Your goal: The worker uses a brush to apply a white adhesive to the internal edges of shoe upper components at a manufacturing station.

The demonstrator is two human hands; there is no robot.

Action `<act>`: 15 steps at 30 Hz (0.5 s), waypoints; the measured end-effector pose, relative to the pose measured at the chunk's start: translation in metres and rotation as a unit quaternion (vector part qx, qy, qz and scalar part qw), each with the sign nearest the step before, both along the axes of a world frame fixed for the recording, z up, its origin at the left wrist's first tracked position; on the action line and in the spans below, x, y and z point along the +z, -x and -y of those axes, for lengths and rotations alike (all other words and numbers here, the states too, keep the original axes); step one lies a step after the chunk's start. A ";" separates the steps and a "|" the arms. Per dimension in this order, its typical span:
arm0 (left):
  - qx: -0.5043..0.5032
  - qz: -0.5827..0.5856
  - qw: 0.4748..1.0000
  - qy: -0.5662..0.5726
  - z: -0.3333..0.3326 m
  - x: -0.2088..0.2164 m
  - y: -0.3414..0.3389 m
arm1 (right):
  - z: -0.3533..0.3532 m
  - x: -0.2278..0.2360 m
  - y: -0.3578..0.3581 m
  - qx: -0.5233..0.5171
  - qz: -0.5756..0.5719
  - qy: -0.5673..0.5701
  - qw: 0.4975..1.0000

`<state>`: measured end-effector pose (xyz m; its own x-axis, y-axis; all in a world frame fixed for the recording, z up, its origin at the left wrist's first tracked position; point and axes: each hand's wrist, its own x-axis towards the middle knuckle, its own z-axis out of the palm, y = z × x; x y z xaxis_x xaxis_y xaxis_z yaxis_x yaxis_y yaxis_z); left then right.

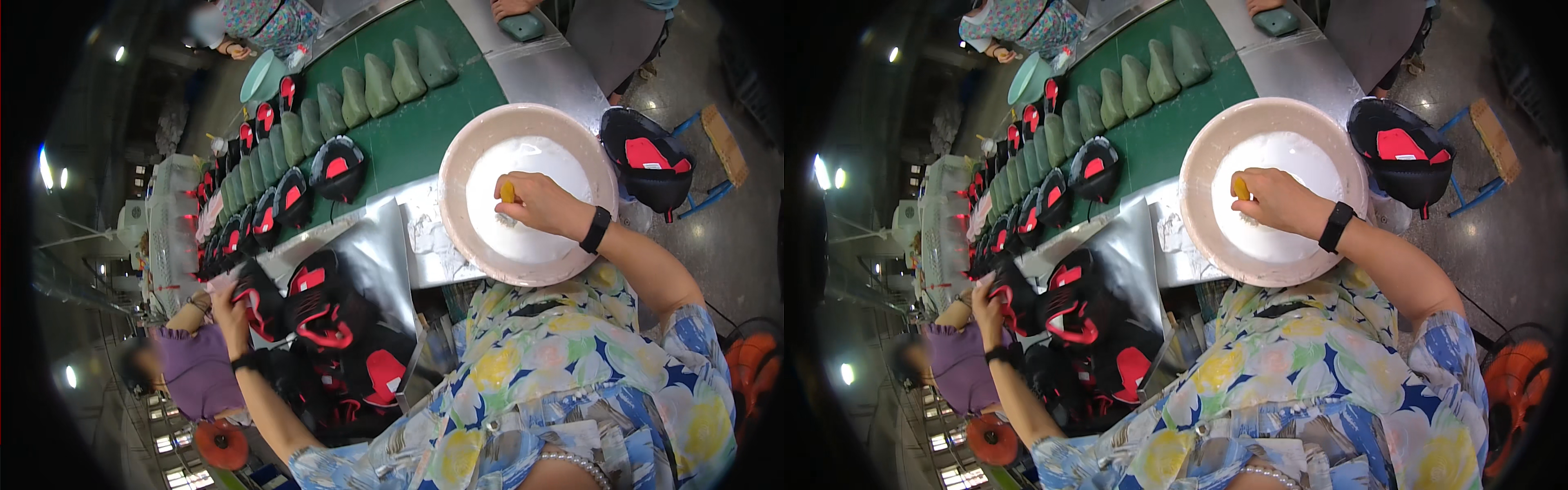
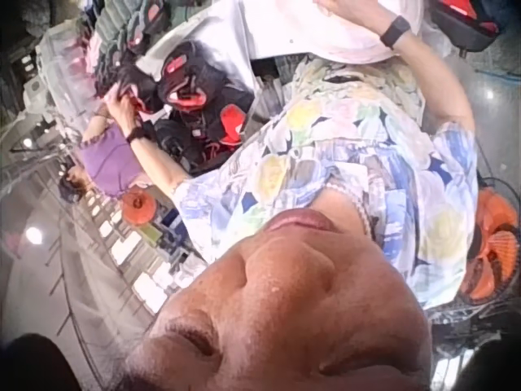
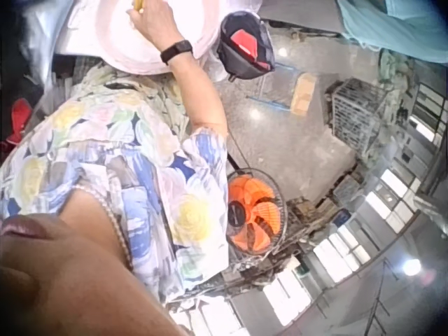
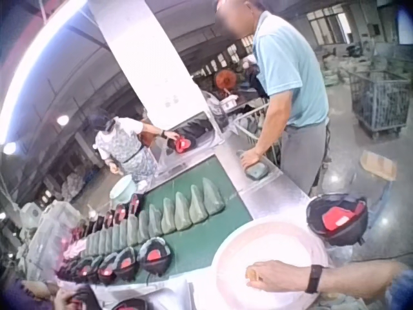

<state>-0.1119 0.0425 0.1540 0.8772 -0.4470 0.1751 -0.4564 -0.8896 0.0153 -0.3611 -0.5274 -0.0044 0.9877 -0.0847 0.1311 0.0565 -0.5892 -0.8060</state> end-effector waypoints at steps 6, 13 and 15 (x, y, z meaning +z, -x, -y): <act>0.101 -0.113 0.883 0.445 -0.027 -0.007 0.004 | 0.005 -0.002 -0.003 -0.019 -0.012 -0.018 1.000; 0.080 -0.121 0.930 0.339 -0.011 0.000 0.017 | -0.017 -0.006 0.001 0.084 -0.006 0.017 0.996; 0.240 -0.180 0.866 0.400 -0.072 0.000 0.034 | -0.014 0.004 0.008 0.084 -0.004 -0.009 0.996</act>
